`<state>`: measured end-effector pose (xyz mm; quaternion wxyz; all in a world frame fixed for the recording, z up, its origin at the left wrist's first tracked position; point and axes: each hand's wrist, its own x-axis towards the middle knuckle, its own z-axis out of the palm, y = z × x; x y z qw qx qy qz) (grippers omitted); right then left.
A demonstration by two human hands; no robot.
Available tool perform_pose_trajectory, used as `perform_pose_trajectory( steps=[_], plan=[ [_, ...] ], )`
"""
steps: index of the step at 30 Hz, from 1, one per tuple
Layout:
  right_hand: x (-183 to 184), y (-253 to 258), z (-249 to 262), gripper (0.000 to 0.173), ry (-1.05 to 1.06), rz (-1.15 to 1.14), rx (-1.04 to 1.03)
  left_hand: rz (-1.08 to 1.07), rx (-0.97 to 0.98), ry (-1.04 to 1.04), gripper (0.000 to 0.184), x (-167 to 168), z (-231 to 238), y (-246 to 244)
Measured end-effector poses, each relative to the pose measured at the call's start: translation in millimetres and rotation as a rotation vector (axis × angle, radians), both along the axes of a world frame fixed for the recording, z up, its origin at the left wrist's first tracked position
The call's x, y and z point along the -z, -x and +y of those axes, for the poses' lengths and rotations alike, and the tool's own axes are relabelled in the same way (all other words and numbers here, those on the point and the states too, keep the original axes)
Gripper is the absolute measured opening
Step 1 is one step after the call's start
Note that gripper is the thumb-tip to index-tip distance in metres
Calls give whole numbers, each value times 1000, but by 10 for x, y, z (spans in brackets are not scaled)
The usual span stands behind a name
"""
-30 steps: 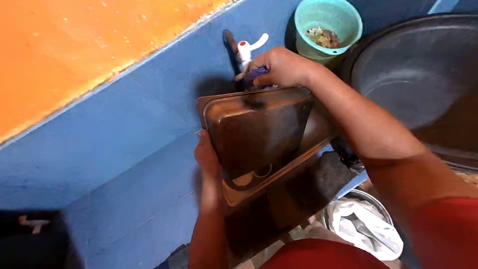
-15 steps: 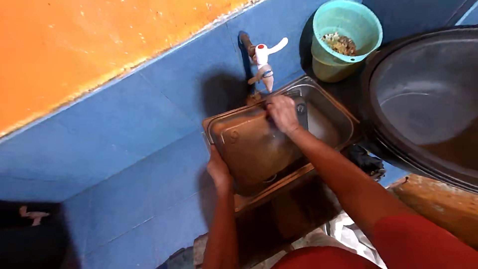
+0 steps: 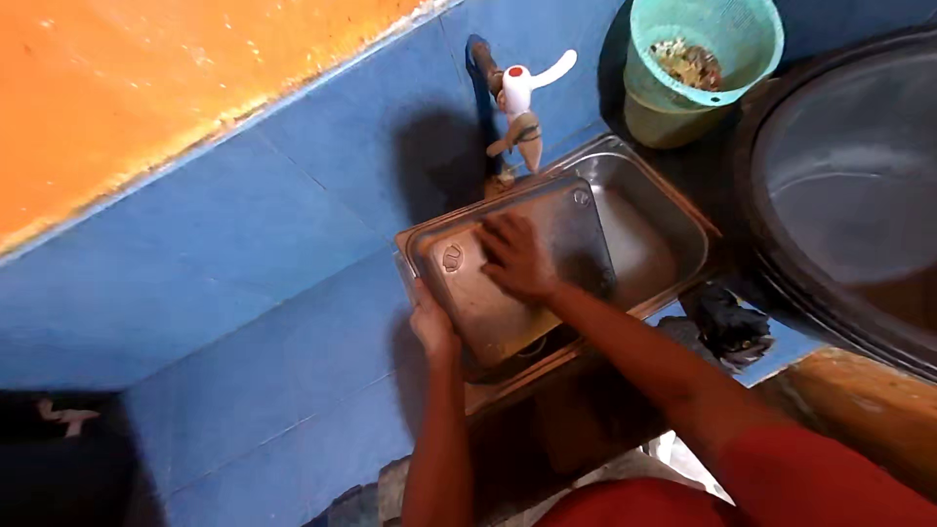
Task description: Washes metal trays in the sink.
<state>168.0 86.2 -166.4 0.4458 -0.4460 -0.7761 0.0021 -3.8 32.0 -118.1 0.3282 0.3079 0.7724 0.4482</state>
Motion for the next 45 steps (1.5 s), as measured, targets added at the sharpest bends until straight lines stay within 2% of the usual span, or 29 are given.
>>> perform_pose_trajectory(
  steps=[3, 6, 8, 12, 13, 15, 17, 19, 20, 23, 27, 30, 34, 37, 40, 42, 43, 45],
  plan=[
    [335, -661, 157, 63, 225, 44, 363, 2, -1, 7, 77, 46, 31, 33],
    [501, -761, 219, 70, 276, 146, 590, -20, -3, 13, 77, 39, 74, -15],
    [386, -455, 140, 69, 229, 94, 506, -29, -11, 29, 77, 10, 106, -71],
    [-81, 341, 40, 55, -6, -25, 28, 4, 38, 27, 77, -23, 160, -121],
    [-222, 477, 71, 50, -48, -13, -64, -2, 58, 7, 74, -32, 158, -136],
    [-463, 683, 137, 36, -105, 44, -118, -54, 111, -84, 61, -32, 138, -153],
    [-536, 824, 123, 29, -134, 64, -53, -63, 232, -201, 40, -12, 88, -90],
    [-470, 866, -60, 30, -96, 68, -7, -54, 380, -260, 42, -118, 35, -38],
    [-420, 841, -222, 33, -41, 78, -11, -115, 380, -279, 46, -189, 53, -56],
    [-159, 681, -751, 42, 75, 58, -80, -366, 181, -207, 50, -279, 203, -110],
    [337, 304, -1053, 42, 16, 10, -44, -399, 104, -120, 60, -239, 170, -2],
    [499, -165, -859, 49, 168, 65, 169, -382, 152, -175, 64, -188, 82, 126],
    [550, -628, -331, 62, 370, 216, 601, -400, 149, -236, 62, -231, 15, 80],
    [434, -421, -245, 67, 301, 249, 628, -397, 147, -260, 60, -218, 16, -24],
    [184, -28, -347, 60, 121, 225, 338, -345, 152, -237, 63, -223, -20, -62],
    [-18, -28, -230, 57, 11, 170, 223, -329, 170, -240, 63, -269, -88, -35],
    [-155, -121, -120, 55, 26, 179, 242, -334, 178, -253, 62, -288, -134, -2],
    [-410, -443, 144, 54, 183, 242, 403, -354, 167, -290, 60, -299, -208, 73]
  ],
)
